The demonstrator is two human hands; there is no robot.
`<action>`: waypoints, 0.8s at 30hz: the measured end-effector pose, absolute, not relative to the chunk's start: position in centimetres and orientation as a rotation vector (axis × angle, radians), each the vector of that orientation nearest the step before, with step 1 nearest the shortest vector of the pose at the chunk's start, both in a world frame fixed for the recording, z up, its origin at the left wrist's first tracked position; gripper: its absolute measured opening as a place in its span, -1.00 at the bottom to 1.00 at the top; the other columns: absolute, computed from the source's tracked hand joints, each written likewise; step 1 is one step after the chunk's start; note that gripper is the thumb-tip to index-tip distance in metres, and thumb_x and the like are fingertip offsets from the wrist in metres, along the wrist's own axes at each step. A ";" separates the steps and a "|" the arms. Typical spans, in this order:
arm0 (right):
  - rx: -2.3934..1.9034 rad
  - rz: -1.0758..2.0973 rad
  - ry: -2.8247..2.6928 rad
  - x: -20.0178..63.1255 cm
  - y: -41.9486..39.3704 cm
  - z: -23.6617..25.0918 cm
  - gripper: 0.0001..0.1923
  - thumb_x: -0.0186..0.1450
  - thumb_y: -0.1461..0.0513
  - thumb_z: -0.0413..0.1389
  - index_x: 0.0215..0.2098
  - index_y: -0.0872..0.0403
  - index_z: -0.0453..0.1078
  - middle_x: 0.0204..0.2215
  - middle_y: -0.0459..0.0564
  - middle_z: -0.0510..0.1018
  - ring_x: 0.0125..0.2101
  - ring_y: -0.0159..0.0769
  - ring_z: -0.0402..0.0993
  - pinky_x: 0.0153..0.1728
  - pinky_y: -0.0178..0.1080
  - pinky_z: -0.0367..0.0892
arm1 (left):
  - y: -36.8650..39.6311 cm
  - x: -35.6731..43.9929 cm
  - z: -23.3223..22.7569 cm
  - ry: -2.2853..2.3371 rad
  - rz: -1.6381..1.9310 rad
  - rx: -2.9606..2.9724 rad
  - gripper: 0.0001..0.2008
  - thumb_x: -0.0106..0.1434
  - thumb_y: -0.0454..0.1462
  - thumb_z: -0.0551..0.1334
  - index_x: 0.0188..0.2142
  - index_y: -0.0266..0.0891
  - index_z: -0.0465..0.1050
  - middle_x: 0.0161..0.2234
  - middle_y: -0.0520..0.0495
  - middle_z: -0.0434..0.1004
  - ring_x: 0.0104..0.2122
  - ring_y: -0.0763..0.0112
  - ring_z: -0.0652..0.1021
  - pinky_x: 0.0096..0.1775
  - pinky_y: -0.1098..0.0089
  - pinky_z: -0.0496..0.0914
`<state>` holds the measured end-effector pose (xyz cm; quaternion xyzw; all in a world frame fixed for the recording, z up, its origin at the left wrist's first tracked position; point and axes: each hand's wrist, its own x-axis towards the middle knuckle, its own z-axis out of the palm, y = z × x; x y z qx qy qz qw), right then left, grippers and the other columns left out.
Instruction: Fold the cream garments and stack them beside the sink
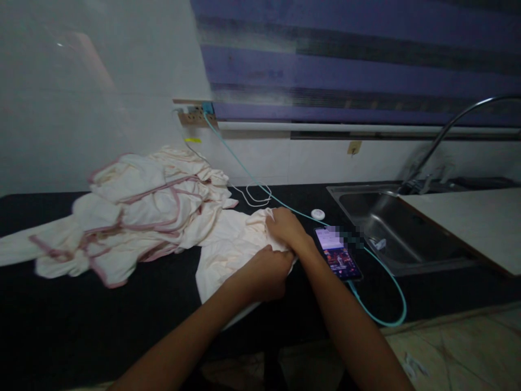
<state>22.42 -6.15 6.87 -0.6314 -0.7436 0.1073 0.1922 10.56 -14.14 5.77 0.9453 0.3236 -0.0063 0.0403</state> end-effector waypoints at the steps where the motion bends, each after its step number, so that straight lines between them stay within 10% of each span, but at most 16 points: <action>1: -1.787 0.279 -2.032 22.7 -5.9 6.9 -0.66 0.50 0.16 -0.03 -0.04 0.12 0.55 -0.03 0.24 0.61 0.04 -0.03 0.53 0.04 -0.15 0.35 | -14.2 10.7 5.7 0.999 0.000 2.911 -0.56 0.06 -0.41 0.21 -0.01 -0.29 0.42 -0.16 -0.30 0.63 -0.18 0.00 0.64 -0.02 0.03 0.50; 13: -2.007 0.307 -1.649 26.3 -4.9 6.9 -0.70 0.53 0.13 -0.01 0.12 0.12 0.37 -0.02 0.25 0.59 0.06 -0.01 0.54 0.03 -0.12 0.36 | -15.3 8.7 7.6 0.699 0.035 2.650 -0.02 0.17 -0.28 0.32 0.49 -0.08 -0.13 0.27 -0.22 0.43 0.16 0.12 0.52 0.14 0.20 0.42; 19: -1.938 0.259 -1.612 25.9 -5.0 6.6 -0.56 0.49 0.17 0.05 0.27 0.17 0.20 0.14 0.29 0.44 0.15 -0.02 0.47 0.10 -0.11 0.35 | -14.4 8.4 7.3 0.824 0.048 2.648 -0.52 0.17 -0.23 0.35 0.09 -0.16 0.39 0.03 -0.16 0.57 -0.03 0.14 0.58 -0.02 0.23 0.47; 24: -1.945 0.260 -1.665 25.8 -5.1 6.6 -0.58 0.46 0.25 0.05 0.25 0.15 0.25 0.14 0.29 0.41 0.13 0.00 0.47 0.11 -0.09 0.35 | -13.9 9.0 6.6 0.814 0.114 2.865 -0.81 0.42 -0.21 0.12 -0.10 -0.23 0.44 -0.10 -0.19 0.56 -0.15 0.19 0.56 -0.06 0.21 0.44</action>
